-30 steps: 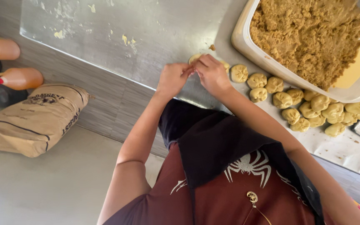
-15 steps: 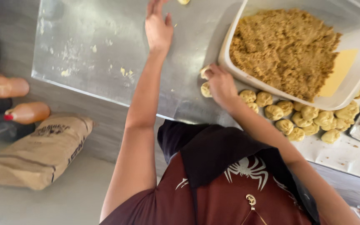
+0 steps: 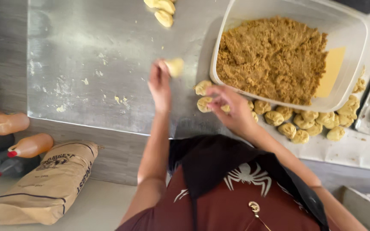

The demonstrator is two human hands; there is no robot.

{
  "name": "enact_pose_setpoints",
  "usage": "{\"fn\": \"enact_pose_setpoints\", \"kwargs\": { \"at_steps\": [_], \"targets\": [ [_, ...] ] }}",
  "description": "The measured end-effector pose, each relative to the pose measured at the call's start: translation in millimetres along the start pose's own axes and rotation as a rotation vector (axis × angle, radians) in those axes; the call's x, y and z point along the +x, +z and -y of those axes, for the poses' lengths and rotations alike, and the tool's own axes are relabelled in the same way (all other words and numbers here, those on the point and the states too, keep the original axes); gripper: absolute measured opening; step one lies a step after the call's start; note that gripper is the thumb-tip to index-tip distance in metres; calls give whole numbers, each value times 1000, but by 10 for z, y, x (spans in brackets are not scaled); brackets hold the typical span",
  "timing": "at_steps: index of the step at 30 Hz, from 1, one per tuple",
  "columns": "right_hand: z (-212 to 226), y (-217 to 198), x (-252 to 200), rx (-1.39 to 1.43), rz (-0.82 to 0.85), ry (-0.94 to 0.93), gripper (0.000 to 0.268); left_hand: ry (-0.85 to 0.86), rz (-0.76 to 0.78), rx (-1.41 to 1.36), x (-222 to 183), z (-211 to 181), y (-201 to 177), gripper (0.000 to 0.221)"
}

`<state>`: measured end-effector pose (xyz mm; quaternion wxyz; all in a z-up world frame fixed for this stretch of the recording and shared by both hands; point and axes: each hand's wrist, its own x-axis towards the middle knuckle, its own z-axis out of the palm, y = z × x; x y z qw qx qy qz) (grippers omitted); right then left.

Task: The person takes a small piece of dough, flattens it by hand, scoops a portion of filling from a plastic container into the center, and pinches the edges together to seal the dumpling. They repeat this process multiple times, placing the completed dumplings on a stainless steel work surface.

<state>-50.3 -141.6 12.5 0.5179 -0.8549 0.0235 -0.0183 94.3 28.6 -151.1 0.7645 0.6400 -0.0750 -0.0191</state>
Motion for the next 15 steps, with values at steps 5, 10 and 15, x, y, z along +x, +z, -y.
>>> {"fn": "enact_pose_setpoints", "kwargs": {
  "at_steps": [5, 10, 15],
  "targets": [
    [-77, 80, -94, -57, -43, -195, 39, -307, 287, -280, -1052, -596, 236, 25],
    [-306, 235, -327, 352, -221, -69, 20, -316, 380, -414, -1160, -812, 324, 50],
    [-515, 347, -501, 331, -545, -168, 21, -440, 373, -481, -1317, -728, 699, 36]
  ]
}}
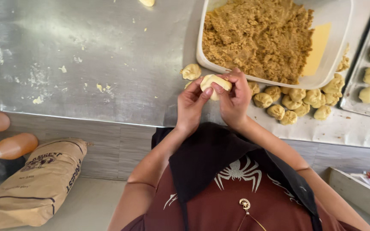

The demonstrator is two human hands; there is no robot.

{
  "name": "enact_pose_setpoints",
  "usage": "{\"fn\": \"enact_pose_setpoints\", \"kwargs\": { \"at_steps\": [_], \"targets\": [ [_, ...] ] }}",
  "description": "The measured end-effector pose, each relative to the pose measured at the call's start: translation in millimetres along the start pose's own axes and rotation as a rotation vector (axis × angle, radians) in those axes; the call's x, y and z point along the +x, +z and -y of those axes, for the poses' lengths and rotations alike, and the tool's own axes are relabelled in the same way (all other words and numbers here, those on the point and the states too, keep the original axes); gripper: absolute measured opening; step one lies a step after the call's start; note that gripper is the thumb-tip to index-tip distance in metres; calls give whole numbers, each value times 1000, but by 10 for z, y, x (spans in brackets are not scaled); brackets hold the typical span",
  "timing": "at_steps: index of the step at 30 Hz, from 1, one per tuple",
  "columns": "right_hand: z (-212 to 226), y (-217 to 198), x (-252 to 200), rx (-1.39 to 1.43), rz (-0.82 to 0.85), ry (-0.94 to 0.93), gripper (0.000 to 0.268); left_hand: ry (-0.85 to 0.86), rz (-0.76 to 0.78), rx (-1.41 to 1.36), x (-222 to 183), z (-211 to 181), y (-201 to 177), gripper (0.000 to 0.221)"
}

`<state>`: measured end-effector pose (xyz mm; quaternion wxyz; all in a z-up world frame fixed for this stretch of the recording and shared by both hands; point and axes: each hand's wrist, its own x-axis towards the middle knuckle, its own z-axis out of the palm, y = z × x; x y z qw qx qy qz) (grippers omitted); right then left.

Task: The person takes a small piece of dough, flattens it by hand, scoops a portion of filling from a plastic container into the center, and pinches the edges together to seal the dumpling. They repeat this process multiple times, placing the completed dumplings on a stainless steel work surface.

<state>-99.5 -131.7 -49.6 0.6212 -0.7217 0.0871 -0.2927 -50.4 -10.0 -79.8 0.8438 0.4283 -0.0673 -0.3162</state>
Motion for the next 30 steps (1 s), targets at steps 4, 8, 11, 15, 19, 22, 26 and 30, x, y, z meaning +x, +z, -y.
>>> {"fn": "enact_pose_setpoints", "kwargs": {
  "at_steps": [4, 8, 11, 15, 19, 22, 26, 30],
  "targets": [
    [-43, 47, -101, -118, -73, -216, 22, -25, 14, -278, 50, 125, 176, 26],
    [225, -104, -13, 139, 101, 124, 31, 91, 8, -43, 58, -65, 243, 27],
    [447, -323, 160, 332, 292, 254, 43, 287, 84, 387, 24, -311, 242, 27],
    [450, -380, 257, 120, 288, 280, 30, 424, 10, 771, 67, -418, 333, 26],
    [368, -494, 304, 228, 105, 256, 16, 435, 87, 746, 74, -550, 325, 34],
    [329, -727, 509, 91, 384, 242, 22, 285, 60, 785, 96, -659, 201, 25],
    [-107, -777, 1375, -315, 529, 37, 30, 398, 33, 799, 406, -818, 72, 22],
    [-804, -659, 1964, -1046, 744, -25, 40, 516, 76, 784, 987, -773, 117, 19]
  ]
}}
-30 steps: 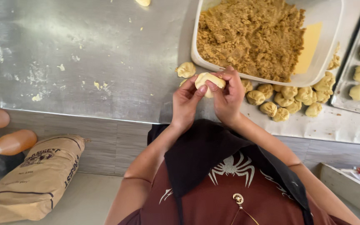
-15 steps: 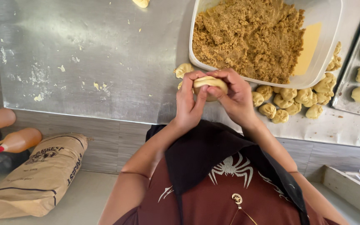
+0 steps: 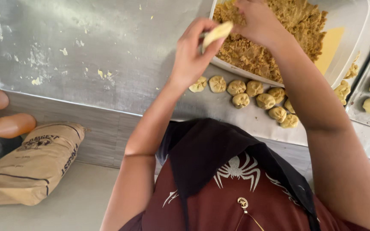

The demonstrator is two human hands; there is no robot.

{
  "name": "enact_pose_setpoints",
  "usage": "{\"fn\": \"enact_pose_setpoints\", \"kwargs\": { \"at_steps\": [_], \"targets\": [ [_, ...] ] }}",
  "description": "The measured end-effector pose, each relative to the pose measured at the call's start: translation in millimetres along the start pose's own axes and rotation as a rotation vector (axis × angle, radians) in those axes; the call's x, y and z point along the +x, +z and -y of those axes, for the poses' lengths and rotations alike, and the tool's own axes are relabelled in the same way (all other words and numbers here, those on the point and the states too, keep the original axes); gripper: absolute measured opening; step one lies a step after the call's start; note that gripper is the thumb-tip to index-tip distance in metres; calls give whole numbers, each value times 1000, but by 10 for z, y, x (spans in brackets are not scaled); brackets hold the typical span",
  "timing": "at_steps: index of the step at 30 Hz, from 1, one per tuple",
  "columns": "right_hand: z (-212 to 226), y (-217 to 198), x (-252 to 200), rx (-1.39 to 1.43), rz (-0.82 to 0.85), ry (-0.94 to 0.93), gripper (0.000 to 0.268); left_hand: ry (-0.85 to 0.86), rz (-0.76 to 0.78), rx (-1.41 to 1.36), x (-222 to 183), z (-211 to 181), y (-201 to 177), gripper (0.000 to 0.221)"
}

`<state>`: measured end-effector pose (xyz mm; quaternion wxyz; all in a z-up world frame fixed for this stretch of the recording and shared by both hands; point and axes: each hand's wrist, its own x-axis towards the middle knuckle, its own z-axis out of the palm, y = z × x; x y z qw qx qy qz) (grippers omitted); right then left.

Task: The person takes a small piece of dough, flattens it by hand, scoops a portion of filling from a plastic container into the center, and pinches the edges together to seal the dumpling. They repeat this process multiple times, placing the completed dumplings on a stainless steel work surface.

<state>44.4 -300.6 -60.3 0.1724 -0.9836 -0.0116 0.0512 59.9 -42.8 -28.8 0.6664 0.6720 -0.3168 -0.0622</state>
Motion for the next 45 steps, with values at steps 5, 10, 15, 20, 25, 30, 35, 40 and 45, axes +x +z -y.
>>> {"fn": "enact_pose_setpoints", "kwargs": {
  "at_steps": [5, 10, 15, 20, 25, 30, 35, 40, 45],
  "targets": [
    [-350, 523, 429, -310, -83, -84, 36, 106, -99, 220, 407, 250, 426, 25],
    [-531, 651, 399, -324, -153, -272, 32, 71, -65, 537, 547, 564, 657, 27],
    [-472, 774, 517, -354, -120, -215, 32, 121, 4, 772, 601, 740, 729, 31],
    [-442, 830, 510, -386, -52, -129, 23, 123, -40, 764, 607, 763, 752, 41],
    [-261, 462, 393, -142, 123, 192, 19, 138, -74, 663, 629, 716, 726, 45],
    [-464, -117, -168, 602, 82, 111, 28, 22, -53, 556, 665, 713, 755, 31],
    [-614, -374, -359, 1233, -83, 69, 31, -13, -118, 367, 901, 741, 790, 24],
    [-427, -496, -370, 1373, -209, 31, 29, -144, -132, 156, 1162, 891, 944, 23],
    [-266, -385, -286, 1081, -388, 5, 34, -348, 9, -112, 1156, 1167, 1114, 31]
  ]
}}
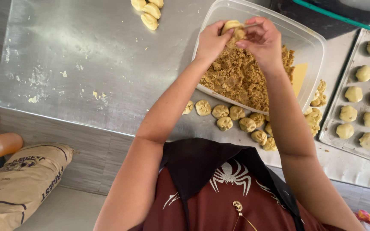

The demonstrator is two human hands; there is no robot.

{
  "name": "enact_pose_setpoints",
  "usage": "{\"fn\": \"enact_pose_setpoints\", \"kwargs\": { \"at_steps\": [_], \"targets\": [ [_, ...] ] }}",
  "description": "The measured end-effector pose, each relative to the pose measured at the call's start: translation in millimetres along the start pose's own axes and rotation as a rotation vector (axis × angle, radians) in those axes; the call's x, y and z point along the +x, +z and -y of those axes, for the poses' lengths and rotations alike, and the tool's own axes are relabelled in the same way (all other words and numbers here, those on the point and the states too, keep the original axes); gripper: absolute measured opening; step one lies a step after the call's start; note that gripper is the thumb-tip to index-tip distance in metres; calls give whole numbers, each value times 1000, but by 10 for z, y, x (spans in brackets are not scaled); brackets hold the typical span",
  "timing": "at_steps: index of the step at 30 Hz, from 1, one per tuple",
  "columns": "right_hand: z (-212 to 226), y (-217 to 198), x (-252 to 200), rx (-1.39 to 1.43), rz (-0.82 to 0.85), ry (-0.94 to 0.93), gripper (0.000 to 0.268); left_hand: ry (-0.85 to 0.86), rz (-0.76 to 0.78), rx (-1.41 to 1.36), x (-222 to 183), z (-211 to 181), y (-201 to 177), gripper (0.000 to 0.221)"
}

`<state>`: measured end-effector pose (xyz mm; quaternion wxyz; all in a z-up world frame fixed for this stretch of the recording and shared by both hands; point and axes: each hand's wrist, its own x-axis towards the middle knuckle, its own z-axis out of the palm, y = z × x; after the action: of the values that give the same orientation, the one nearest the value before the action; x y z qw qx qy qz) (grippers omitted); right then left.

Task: The person takes a small piece of dough, flattens it by hand, scoops a portion of filling from a plastic container into the center, and pinches the edges together to seal the dumpling. They repeat this process multiple times, placing the completed dumplings on a stainless steel work surface.

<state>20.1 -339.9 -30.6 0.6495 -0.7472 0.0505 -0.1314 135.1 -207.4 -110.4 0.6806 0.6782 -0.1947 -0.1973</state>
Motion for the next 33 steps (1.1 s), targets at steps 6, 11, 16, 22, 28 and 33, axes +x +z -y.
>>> {"fn": "enact_pose_setpoints", "kwargs": {
  "at_steps": [6, 11, 16, 22, 28, 33],
  "targets": [
    [-26, 164, 5, -286, -138, -95, 25, -141, 185, -249, -131, -94, -94, 37],
    [229, 95, 8, 274, -92, 240, 42, 13, 313, -139, -221, -283, -137, 49],
    [-14, -141, -18, 218, 100, 251, 23, -11, 375, -279, -285, -302, -140, 40],
    [-85, -169, -65, 121, 118, 196, 28, -53, 369, -232, -283, -288, -157, 40],
    [196, -158, -58, 368, 80, 343, 37, -175, 407, -512, -327, -418, -227, 41],
    [55, -126, -37, 210, 71, 260, 32, -102, 380, -309, -364, -523, -238, 36]
  ]
}}
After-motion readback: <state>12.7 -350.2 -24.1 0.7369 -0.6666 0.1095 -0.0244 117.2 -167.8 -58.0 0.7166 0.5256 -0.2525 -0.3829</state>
